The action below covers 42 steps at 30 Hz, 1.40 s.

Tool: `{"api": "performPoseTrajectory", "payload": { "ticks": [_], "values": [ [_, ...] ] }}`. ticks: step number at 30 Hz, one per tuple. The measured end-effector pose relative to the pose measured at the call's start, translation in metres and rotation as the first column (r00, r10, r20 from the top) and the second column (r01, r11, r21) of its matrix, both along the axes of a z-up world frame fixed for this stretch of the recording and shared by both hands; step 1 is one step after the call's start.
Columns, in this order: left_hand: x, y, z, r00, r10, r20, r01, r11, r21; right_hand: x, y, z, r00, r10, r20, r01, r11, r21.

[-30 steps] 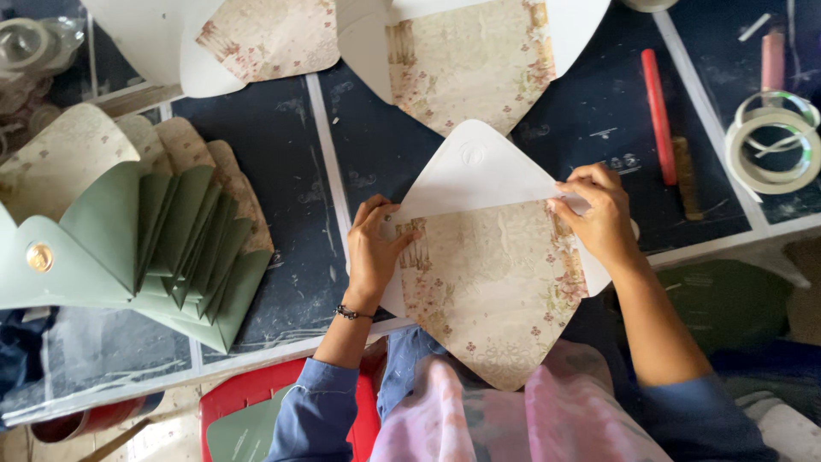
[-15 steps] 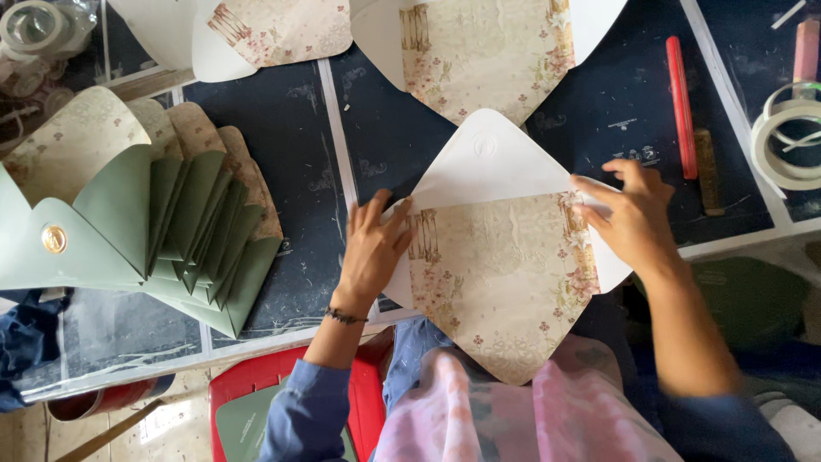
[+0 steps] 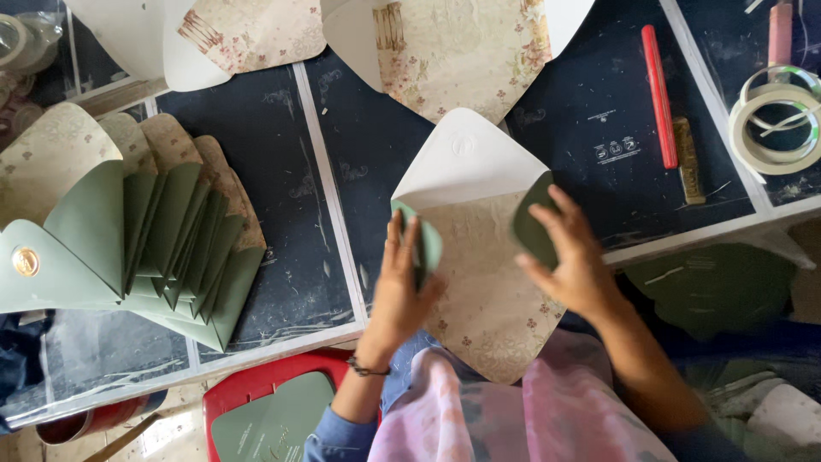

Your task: The person folds a stack of white paper sheets with floral patterns into green triangular envelopes. They fold the sides inward, press the creases, and stack the finished items on the table. Later, they use a red tool to crease a stack of white paper.

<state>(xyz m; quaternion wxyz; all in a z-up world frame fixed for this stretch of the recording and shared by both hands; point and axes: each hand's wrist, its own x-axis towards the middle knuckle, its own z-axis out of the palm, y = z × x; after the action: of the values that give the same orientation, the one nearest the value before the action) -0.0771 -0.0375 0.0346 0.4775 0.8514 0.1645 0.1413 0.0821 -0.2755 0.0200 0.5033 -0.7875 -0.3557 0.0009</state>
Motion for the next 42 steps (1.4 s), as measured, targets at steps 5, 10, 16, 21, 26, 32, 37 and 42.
{"api": "performPoseTrajectory", "payload": {
  "ticks": [5, 10, 16, 21, 26, 32, 37, 42],
  "values": [
    [0.007, -0.024, -0.016, 0.916, -0.013, -0.400, 0.280, 0.735, 0.617, -0.006, 0.011, -0.029, 0.910, 0.034, 0.413, 0.135, 0.918, -0.374],
    [0.007, -0.025, -0.012, 0.924, -0.004, -0.382, 0.260, 0.740, 0.621, -0.008, 0.012, -0.022, 0.898, 0.043, 0.439, 0.156, 0.900, -0.407],
    [0.007, -0.025, -0.013, 0.913, -0.004, -0.408, 0.279, 0.735, 0.618, -0.005, 0.011, -0.028, 0.880, 0.071, 0.469, 0.143, 0.903, -0.405],
    [0.007, -0.025, -0.015, 0.906, 0.003, -0.424, 0.290, 0.724, 0.625, -0.004, 0.010, -0.026, 0.879, 0.089, 0.469, 0.110, 0.918, -0.380],
    [0.008, -0.025, -0.016, 0.901, 0.013, -0.435, 0.290, 0.727, 0.622, -0.004, 0.010, -0.027, 0.898, 0.082, 0.432, 0.108, 0.912, -0.396],
    [0.008, -0.026, -0.013, 0.893, 0.012, -0.449, 0.297, 0.735, 0.609, -0.003, 0.009, -0.029, 0.901, 0.101, 0.422, 0.104, 0.894, -0.436],
    [0.010, -0.028, -0.017, 0.904, 0.043, -0.426, 0.269, 0.718, 0.642, 0.000, 0.004, -0.033, 0.882, 0.158, 0.445, 0.086, 0.873, -0.480],
    [0.008, -0.025, -0.024, 0.904, 0.032, -0.425, 0.267, 0.735, 0.623, 0.000, 0.004, -0.022, 0.885, 0.216, 0.413, 0.069, 0.815, -0.575]
  ]
}}
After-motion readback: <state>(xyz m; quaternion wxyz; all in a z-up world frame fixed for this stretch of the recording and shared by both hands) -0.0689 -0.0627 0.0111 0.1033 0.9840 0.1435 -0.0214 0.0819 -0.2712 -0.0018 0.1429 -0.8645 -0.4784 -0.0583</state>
